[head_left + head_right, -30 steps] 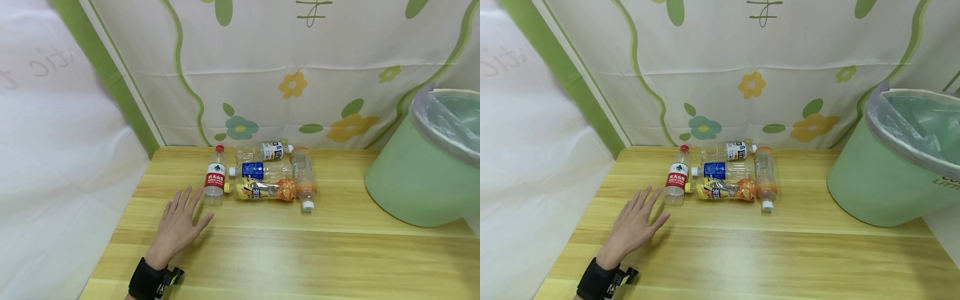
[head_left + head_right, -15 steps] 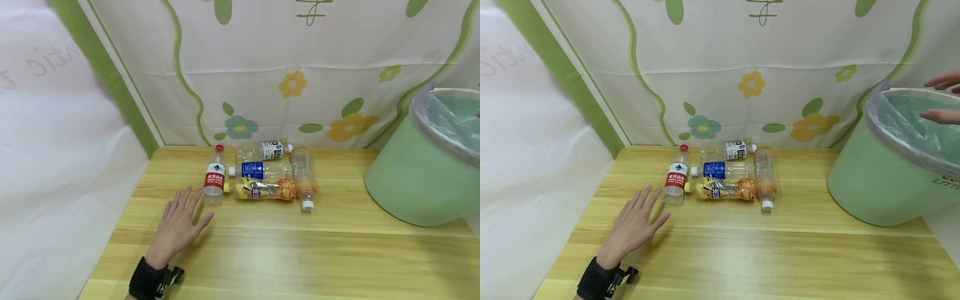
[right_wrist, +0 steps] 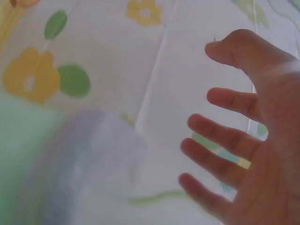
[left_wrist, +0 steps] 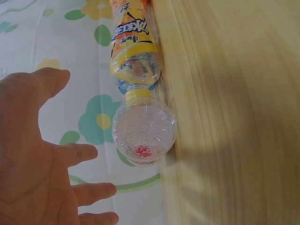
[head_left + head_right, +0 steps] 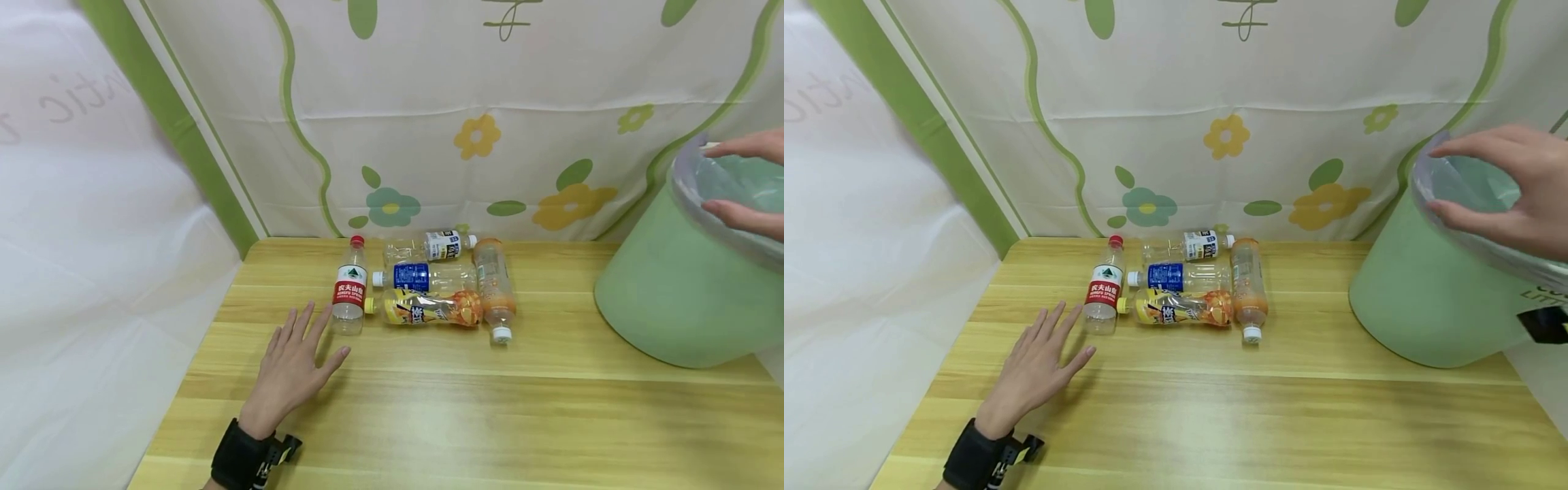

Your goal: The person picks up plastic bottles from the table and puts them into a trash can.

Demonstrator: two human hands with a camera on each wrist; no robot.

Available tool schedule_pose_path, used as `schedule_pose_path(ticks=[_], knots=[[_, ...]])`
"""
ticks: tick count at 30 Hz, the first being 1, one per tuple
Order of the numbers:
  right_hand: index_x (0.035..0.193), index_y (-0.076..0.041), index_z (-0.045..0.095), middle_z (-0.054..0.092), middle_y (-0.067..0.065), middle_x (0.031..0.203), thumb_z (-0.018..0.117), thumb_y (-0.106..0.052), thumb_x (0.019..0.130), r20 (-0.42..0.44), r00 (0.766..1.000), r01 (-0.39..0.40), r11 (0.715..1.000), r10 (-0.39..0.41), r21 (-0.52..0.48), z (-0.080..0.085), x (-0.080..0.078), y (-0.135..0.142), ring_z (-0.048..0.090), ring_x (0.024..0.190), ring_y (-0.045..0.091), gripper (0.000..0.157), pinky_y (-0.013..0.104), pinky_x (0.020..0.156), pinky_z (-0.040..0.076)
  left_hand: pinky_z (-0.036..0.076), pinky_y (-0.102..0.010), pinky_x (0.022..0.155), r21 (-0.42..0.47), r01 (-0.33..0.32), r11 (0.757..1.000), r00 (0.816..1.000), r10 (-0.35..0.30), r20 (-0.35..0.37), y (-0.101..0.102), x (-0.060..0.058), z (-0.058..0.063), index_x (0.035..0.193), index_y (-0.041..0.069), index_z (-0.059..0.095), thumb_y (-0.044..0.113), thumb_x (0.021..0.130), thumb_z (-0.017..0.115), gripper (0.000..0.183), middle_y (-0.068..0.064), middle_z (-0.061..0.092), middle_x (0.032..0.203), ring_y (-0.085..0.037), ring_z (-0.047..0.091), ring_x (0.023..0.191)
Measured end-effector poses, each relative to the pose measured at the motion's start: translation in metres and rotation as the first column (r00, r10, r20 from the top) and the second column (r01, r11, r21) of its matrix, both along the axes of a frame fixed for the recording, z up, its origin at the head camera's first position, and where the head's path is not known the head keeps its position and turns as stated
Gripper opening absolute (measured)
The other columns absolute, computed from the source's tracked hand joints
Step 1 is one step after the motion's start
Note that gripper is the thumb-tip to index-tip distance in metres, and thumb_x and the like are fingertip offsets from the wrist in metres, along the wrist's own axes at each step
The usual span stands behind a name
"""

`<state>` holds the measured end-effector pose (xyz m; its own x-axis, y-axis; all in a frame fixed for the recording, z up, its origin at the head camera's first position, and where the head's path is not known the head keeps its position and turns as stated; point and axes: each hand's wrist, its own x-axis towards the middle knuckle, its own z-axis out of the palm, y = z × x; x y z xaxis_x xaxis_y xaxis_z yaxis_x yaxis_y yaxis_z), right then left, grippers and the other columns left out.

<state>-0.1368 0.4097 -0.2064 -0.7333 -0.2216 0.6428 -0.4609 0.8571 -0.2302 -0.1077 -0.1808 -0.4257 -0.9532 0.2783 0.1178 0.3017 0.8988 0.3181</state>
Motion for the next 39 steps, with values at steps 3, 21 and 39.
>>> schedule_pose_path(ticks=[3,21,39], knots=[[0.130,-0.002,0.069,0.059,-0.017,0.133,0.076,-0.033,0.085,-0.111,0.992,-0.059,0.996,0.066,0.070,0.002,0.011,-0.025,0.042,0.124,-0.008,0.056,0.011,0.103,0.025,0.016,-0.069,0.113,-0.001,0.002,1.000,1.000,-0.002,0.000,0.000,0.000,0.000,0.161,0.015,0.032,0.066,0.098,0.051,0.084,-0.022,0.024,0.163,-0.046,0.013,0.149],[0.136,0.002,0.061,0.057,0.027,0.135,0.050,-0.068,0.096,-0.079,0.971,-0.204,0.952,0.227,0.227,-0.068,0.021,-0.079,0.054,0.111,0.053,0.081,0.045,0.113,0.034,0.018,-0.070,0.112,-0.004,0.012,1.000,1.000,-0.011,0.003,0.004,-0.002,-0.001,0.161,0.014,0.032,0.065,0.098,0.052,0.084,-0.022,0.025,0.163,-0.048,0.016,0.148],[0.156,-0.013,0.043,0.034,0.021,0.159,0.074,-0.044,0.087,0.199,0.969,-0.198,0.947,0.149,0.254,-0.202,0.031,-0.092,0.044,0.130,0.051,0.081,0.072,0.083,0.044,0.018,-0.070,0.112,-0.005,0.012,1.000,1.000,-0.012,0.009,0.007,-0.004,-0.002,0.162,0.015,0.030,0.067,0.098,0.050,0.085,-0.021,0.023,0.163,-0.048,0.017,0.147]])
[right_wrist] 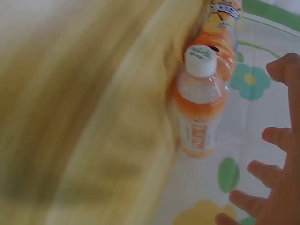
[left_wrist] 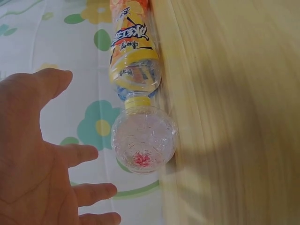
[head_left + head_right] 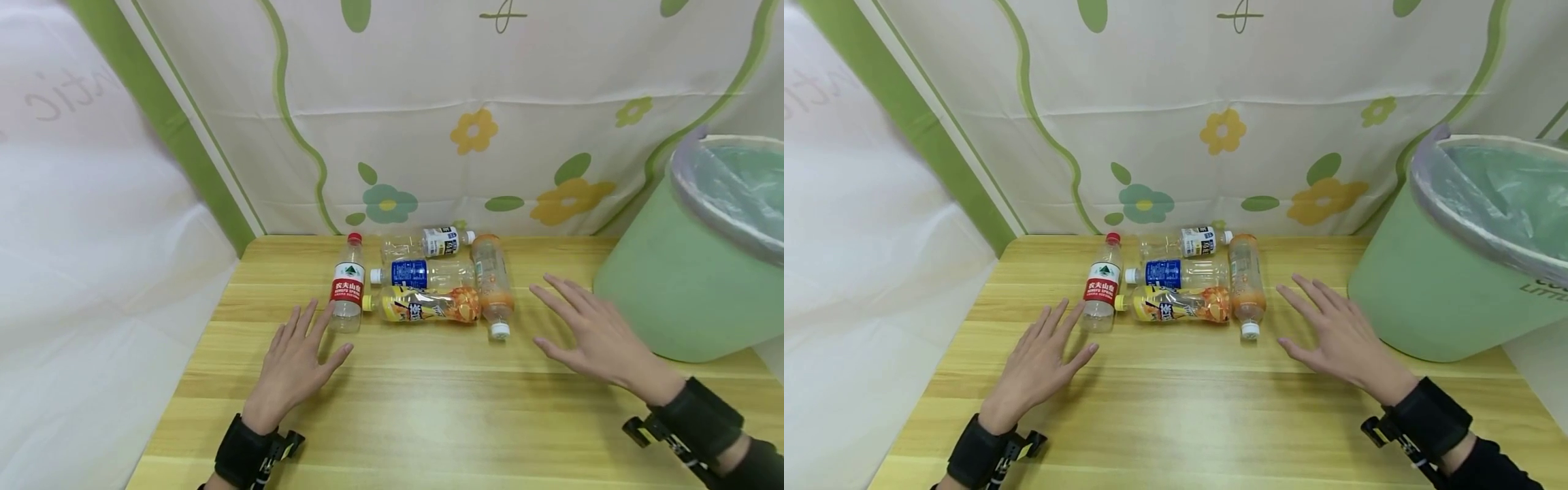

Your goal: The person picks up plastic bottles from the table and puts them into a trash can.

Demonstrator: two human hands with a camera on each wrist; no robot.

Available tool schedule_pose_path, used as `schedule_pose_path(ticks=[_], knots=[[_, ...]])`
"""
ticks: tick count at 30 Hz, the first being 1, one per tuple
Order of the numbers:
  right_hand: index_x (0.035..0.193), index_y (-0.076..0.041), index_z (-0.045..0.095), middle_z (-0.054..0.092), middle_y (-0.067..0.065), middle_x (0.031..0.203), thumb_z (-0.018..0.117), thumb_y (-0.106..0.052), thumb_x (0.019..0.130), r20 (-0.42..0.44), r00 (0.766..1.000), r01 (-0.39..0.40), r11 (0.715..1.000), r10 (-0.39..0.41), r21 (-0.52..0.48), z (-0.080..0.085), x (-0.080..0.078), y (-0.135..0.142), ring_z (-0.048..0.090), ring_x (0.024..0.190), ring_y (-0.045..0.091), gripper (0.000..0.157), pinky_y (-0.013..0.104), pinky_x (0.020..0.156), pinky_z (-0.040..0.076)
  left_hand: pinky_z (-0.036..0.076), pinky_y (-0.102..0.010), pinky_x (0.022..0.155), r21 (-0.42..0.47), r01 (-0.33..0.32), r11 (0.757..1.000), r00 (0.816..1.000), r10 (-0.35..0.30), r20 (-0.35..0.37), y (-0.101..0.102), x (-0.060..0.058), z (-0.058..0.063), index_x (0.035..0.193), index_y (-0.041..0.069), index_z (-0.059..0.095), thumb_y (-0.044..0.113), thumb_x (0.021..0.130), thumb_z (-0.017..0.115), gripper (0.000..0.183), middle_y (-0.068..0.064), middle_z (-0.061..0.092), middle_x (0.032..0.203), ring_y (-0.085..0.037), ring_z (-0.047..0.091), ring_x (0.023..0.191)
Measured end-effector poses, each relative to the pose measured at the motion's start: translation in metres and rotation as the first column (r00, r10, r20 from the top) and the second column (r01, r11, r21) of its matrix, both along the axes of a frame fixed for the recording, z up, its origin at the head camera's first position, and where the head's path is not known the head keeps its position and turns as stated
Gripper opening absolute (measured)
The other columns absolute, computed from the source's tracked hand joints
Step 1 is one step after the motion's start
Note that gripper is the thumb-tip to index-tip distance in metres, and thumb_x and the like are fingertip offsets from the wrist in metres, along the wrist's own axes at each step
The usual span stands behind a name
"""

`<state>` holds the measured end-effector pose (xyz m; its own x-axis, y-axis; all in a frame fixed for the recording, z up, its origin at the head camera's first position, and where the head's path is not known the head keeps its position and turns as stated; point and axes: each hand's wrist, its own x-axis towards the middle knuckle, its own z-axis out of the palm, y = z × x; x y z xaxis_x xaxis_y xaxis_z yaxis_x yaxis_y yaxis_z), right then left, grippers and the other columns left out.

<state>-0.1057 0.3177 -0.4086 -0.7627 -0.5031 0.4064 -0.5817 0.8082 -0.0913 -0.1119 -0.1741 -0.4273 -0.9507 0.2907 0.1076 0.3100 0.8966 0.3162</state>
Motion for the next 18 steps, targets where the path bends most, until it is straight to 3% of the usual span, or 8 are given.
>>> schedule_pose_path(ticks=[7,12,18], knots=[[0.158,-0.016,0.039,0.030,0.016,0.162,0.079,-0.046,0.084,0.074,0.996,0.045,0.999,-0.046,0.011,-0.016,0.007,-0.004,0.040,0.133,0.053,0.089,0.081,0.088,0.037,0.020,-0.069,0.112,-0.009,-0.015,1.000,1.000,0.015,-0.006,0.004,-0.003,-0.001,0.162,0.015,0.029,0.070,0.097,0.049,0.088,-0.022,0.023,0.164,-0.049,0.018,0.147],[0.157,-0.013,0.040,0.033,0.018,0.160,0.077,-0.048,0.085,0.066,0.997,0.031,1.000,-0.031,-0.005,-0.021,0.008,-0.004,0.039,0.135,0.050,0.089,0.072,0.101,0.034,0.021,-0.068,0.112,-0.010,-0.025,1.000,1.000,0.025,-0.013,0.007,-0.007,0.002,0.163,0.016,0.028,0.069,0.097,0.049,0.088,-0.022,0.023,0.163,-0.049,0.020,0.146],[0.157,-0.012,0.040,0.033,0.018,0.160,0.077,-0.050,0.086,0.067,0.997,0.028,1.000,-0.028,0.001,-0.023,0.009,-0.003,0.040,0.135,0.049,0.089,0.069,0.103,0.034,0.020,-0.069,0.112,0.012,-0.034,0.999,0.999,0.034,0.005,0.010,-0.010,0.005,0.163,0.015,0.026,0.066,0.096,0.055,0.089,-0.022,0.022,0.164,-0.050,0.020,0.146]])
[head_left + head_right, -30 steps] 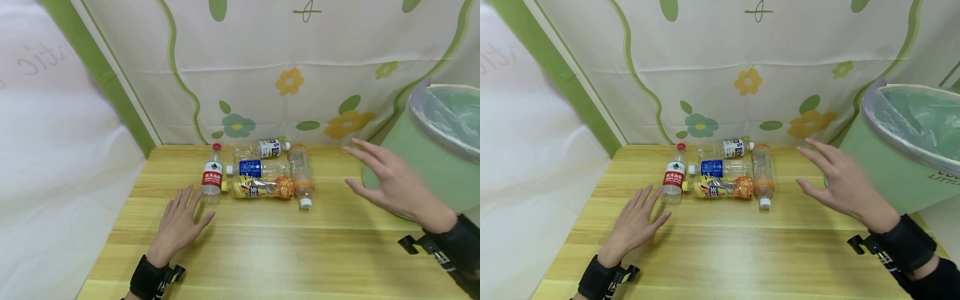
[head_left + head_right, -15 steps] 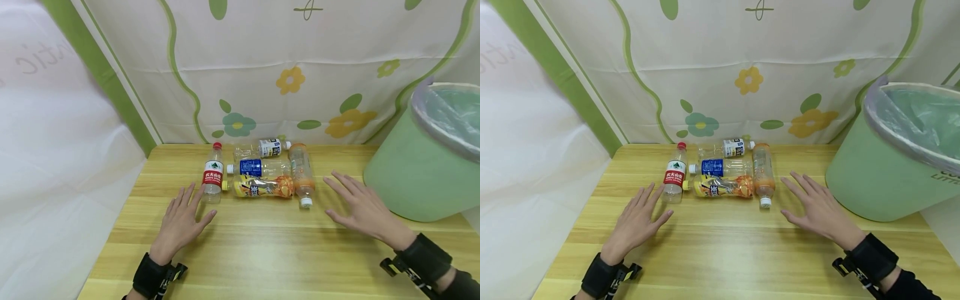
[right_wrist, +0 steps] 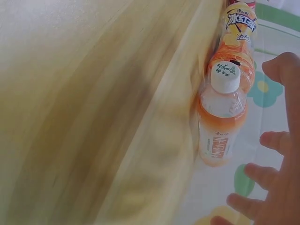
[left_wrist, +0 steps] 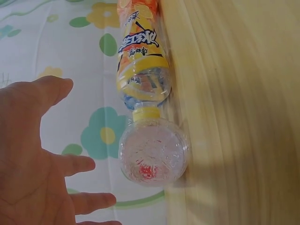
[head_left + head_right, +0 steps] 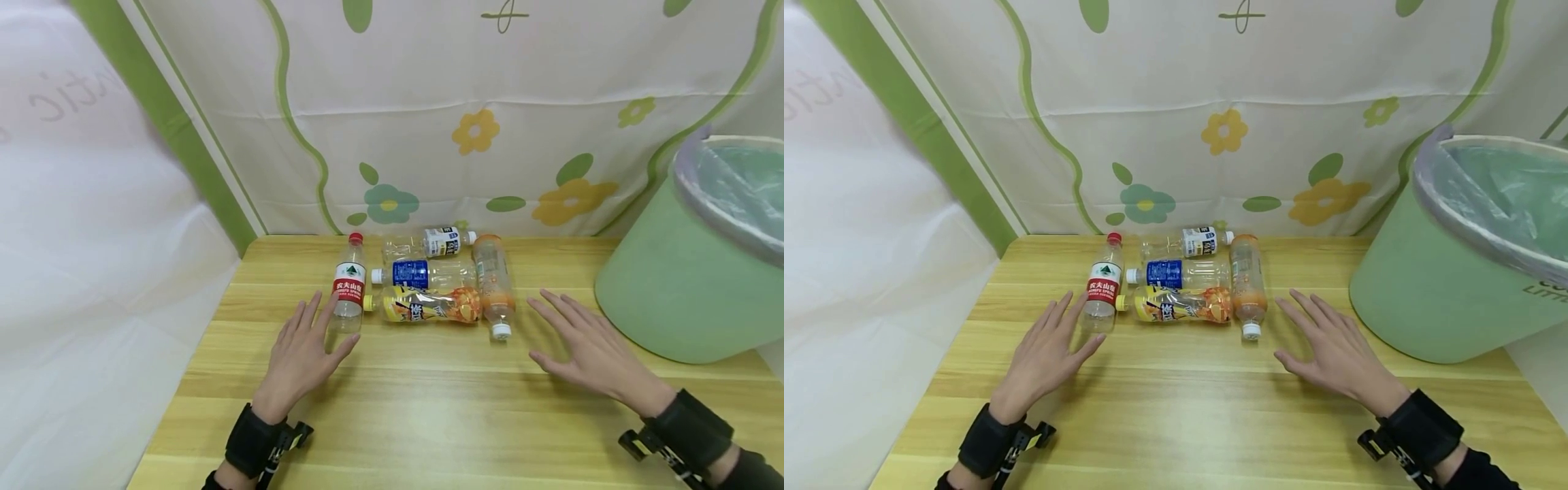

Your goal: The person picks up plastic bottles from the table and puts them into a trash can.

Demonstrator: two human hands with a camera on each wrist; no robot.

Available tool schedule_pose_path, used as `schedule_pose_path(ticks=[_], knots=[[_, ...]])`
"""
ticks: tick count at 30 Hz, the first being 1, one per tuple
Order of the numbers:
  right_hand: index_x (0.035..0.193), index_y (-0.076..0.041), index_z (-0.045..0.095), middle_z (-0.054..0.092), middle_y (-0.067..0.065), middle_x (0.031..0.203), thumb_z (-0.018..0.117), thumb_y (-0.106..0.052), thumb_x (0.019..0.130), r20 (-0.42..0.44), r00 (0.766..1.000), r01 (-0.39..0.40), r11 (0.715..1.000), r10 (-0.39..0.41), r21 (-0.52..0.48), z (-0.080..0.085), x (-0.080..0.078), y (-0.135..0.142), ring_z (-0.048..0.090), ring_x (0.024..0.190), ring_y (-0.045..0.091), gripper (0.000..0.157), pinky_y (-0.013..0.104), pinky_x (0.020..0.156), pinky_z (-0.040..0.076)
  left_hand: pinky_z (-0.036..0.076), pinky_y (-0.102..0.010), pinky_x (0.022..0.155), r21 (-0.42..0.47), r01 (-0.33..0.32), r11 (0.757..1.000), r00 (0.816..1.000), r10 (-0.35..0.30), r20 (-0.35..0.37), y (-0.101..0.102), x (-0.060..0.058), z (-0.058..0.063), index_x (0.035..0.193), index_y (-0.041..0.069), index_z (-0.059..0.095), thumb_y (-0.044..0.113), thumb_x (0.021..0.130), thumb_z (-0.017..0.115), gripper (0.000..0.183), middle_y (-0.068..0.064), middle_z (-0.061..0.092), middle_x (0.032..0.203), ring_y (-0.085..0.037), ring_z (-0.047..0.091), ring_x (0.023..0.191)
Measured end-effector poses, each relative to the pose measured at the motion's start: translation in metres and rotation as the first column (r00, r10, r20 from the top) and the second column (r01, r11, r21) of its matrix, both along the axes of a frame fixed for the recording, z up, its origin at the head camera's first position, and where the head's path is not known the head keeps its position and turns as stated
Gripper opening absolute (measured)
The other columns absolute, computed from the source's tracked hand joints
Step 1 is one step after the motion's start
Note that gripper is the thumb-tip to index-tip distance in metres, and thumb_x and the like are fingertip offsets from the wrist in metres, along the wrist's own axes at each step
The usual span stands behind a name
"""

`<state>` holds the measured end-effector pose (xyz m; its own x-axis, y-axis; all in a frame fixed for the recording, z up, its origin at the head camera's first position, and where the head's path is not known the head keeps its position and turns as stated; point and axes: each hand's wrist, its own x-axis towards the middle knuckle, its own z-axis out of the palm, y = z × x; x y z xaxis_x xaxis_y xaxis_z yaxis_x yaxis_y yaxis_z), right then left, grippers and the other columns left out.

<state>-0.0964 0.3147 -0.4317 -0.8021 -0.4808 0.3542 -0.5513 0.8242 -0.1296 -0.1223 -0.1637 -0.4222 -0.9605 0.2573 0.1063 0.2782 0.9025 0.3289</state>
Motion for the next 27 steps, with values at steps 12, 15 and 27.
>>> schedule_pose_path(ticks=[12,15,27], knots=[[0.158,-0.013,0.039,0.036,0.020,0.157,0.077,-0.050,0.085,0.009,1.000,0.007,1.000,-0.007,-0.003,-0.004,0.004,-0.001,0.041,0.134,0.048,0.090,0.067,0.105,0.034,0.028,-0.071,0.107,0.092,-0.096,0.991,0.994,0.091,0.054,0.008,-0.014,0.002,0.163,0.012,0.023,0.072,0.090,0.059,0.101,-0.025,0.024,0.162,-0.049,0.026,0.144],[0.158,-0.013,0.039,0.038,0.020,0.156,0.078,-0.052,0.084,0.012,1.000,0.010,1.000,-0.010,-0.004,-0.006,0.003,0.000,0.042,0.133,0.048,0.092,0.071,0.100,0.035,0.031,-0.072,0.105,0.116,-0.128,0.985,0.990,0.121,0.068,0.011,-0.018,0.002,0.163,0.012,0.021,0.072,0.088,0.062,0.105,-0.025,0.026,0.161,-0.048,0.028,0.143],[0.156,-0.012,0.041,0.038,0.020,0.157,0.081,-0.051,0.080,0.004,1.000,0.015,1.000,-0.015,-0.007,-0.010,0.005,0.001,0.044,0.129,0.052,0.094,0.075,0.090,0.040,0.043,-0.073,0.091,0.157,-0.199,0.967,0.976,0.180,0.126,0.026,-0.039,0.000,0.163,0.010,0.016,0.065,0.082,0.076,0.114,-0.031,0.039,0.149,-0.057,0.040,0.131]])
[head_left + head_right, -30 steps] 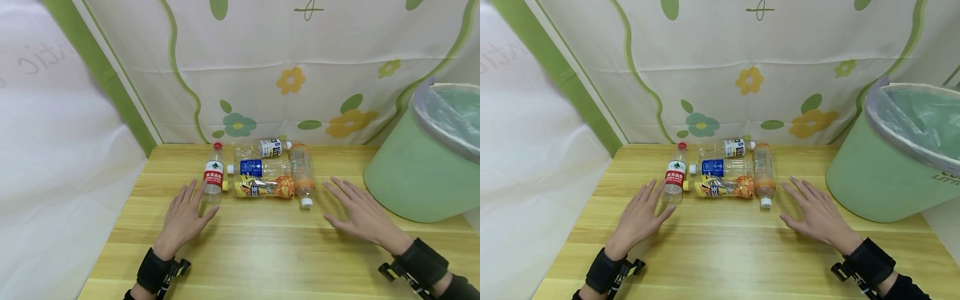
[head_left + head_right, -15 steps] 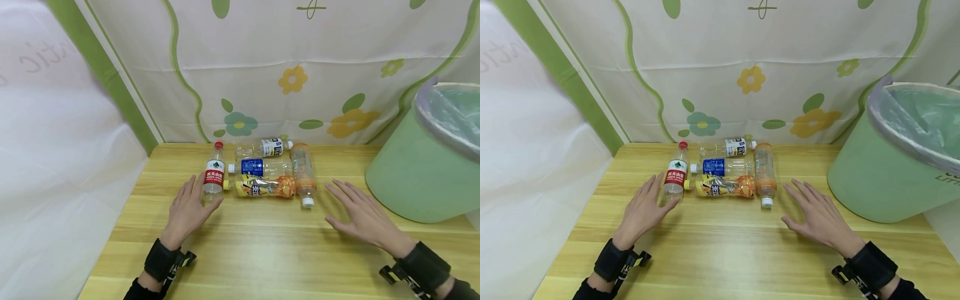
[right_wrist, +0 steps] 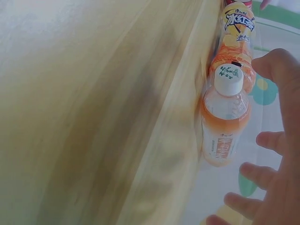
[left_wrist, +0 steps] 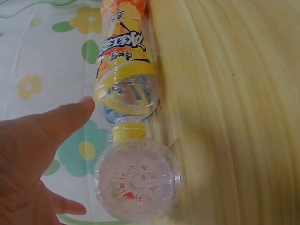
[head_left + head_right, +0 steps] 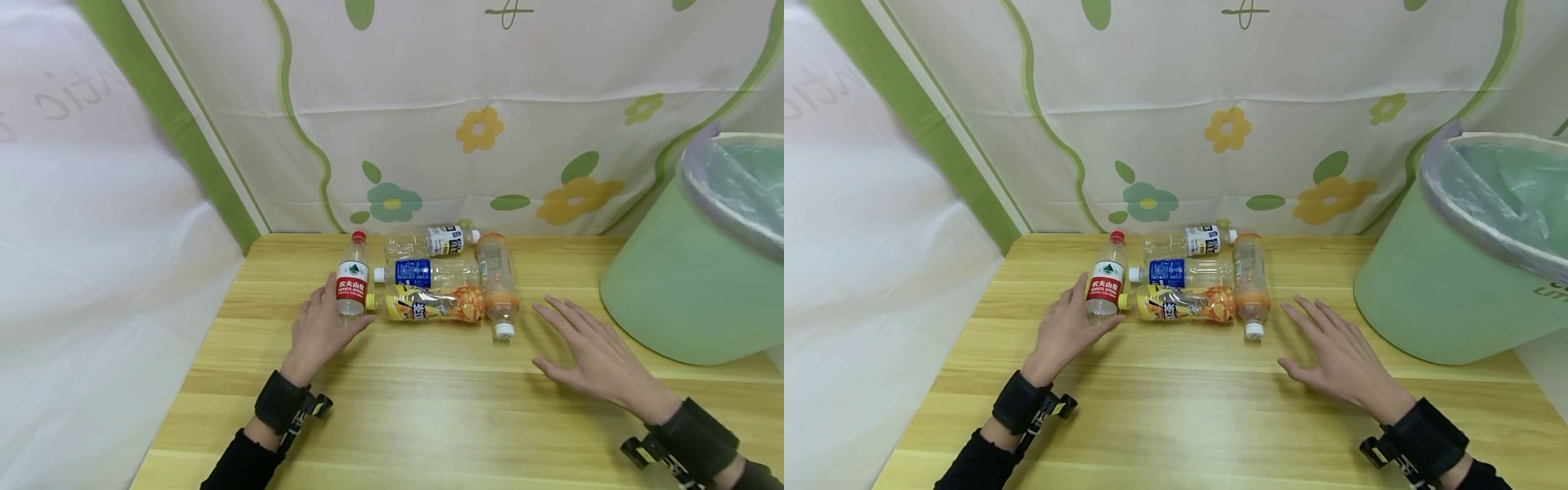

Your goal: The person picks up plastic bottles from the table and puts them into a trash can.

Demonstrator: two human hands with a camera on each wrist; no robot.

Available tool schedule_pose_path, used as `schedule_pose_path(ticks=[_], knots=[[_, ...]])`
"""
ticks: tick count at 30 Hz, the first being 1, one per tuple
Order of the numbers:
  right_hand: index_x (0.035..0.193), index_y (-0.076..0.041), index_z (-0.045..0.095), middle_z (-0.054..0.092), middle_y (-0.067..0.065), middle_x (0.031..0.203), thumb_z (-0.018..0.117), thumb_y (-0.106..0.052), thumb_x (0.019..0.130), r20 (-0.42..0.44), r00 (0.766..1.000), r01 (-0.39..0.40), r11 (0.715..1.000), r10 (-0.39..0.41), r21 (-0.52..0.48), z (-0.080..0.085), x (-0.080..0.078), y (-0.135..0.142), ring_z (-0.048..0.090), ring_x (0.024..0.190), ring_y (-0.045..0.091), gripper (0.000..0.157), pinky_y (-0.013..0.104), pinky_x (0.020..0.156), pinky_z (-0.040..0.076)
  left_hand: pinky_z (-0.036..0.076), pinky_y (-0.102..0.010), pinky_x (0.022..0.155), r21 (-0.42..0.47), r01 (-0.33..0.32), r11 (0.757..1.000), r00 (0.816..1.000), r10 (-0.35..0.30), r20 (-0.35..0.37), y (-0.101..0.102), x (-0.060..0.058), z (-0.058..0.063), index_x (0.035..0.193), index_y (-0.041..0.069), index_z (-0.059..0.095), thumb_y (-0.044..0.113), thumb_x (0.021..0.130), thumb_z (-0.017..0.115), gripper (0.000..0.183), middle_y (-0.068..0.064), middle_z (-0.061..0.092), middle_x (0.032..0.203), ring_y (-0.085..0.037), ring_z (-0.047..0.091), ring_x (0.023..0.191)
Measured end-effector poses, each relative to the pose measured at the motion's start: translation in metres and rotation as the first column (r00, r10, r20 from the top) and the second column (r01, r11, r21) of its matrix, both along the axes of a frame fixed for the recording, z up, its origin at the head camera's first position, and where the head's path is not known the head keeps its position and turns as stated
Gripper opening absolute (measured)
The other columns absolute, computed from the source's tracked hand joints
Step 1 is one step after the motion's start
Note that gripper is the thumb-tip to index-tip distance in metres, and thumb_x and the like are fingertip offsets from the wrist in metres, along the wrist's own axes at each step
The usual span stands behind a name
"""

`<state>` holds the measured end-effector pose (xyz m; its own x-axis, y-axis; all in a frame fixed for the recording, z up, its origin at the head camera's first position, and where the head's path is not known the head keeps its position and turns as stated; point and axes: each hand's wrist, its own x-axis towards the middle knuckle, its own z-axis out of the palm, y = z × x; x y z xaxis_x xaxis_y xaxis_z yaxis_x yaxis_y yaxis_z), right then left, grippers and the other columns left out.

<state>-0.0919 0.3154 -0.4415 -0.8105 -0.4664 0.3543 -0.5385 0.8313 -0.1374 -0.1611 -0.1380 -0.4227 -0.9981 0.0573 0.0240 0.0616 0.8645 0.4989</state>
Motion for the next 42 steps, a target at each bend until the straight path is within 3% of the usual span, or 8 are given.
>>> schedule_pose_path(ticks=[10,22,29,34,42], knots=[[0.157,-0.011,0.039,0.037,0.019,0.157,0.080,-0.054,0.081,-0.012,1.000,-0.017,1.000,0.017,-0.019,-0.006,-0.002,0.003,0.044,0.130,0.051,0.096,0.070,0.100,0.036,0.049,-0.068,0.087,-0.023,-0.025,0.999,1.000,0.025,0.018,0.005,-0.008,-0.002,0.161,0.002,0.015,0.061,0.083,0.078,0.116,-0.035,0.048,0.136,-0.056,0.049,0.120],[0.157,-0.012,0.040,0.037,0.019,0.157,0.078,-0.056,0.082,-0.022,1.000,-0.016,1.000,0.016,-0.023,-0.004,0.000,0.004,0.043,0.132,0.049,0.095,0.066,0.105,0.035,0.055,-0.052,0.082,-0.026,-0.008,1.000,0.997,0.010,0.077,0.010,-0.015,0.001,0.158,-0.009,0.012,0.061,0.088,0.072,0.115,-0.034,0.053,0.123,-0.043,0.060,0.103],[0.156,-0.010,0.041,0.039,0.020,0.156,0.076,-0.057,0.083,-0.038,0.999,-0.026,0.999,0.025,-0.027,-0.004,0.001,0.004,0.042,0.132,0.049,0.094,0.061,0.110,0.032,0.056,-0.050,0.073,-0.032,-0.003,0.999,0.996,0.005,0.084,0.009,-0.019,-0.001,0.146,-0.013,0.029,0.040,0.092,0.077,0.090,-0.031,0.056,0.112,-0.040,0.063,0.092],[0.157,-0.011,0.040,0.039,0.021,0.156,0.076,-0.058,0.083,-0.034,0.999,-0.027,0.999,0.026,-0.028,-0.003,0.000,0.004,0.042,0.132,0.050,0.095,0.060,0.111,0.031,0.056,-0.047,0.068,-0.030,-0.018,0.999,0.993,0.021,0.118,0.007,-0.022,0.001,0.131,-0.014,0.042,0.033,0.090,0.077,0.072,-0.028,0.056,0.105,-0.037,0.062,0.086],[0.157,-0.011,0.039,0.038,0.021,0.156,0.078,-0.056,0.083,-0.020,0.999,-0.027,0.999,0.027,-0.025,-0.002,0.002,0.003,0.044,0.130,0.050,0.096,0.062,0.109,0.032,0.056,-0.048,0.071,-0.031,-0.030,0.999,0.985,0.035,0.172,0.002,-0.023,0.002,0.124,-0.013,0.045,0.026,0.084,0.079,0.065,-0.025,0.053,0.104,-0.035,0.060,0.086]])
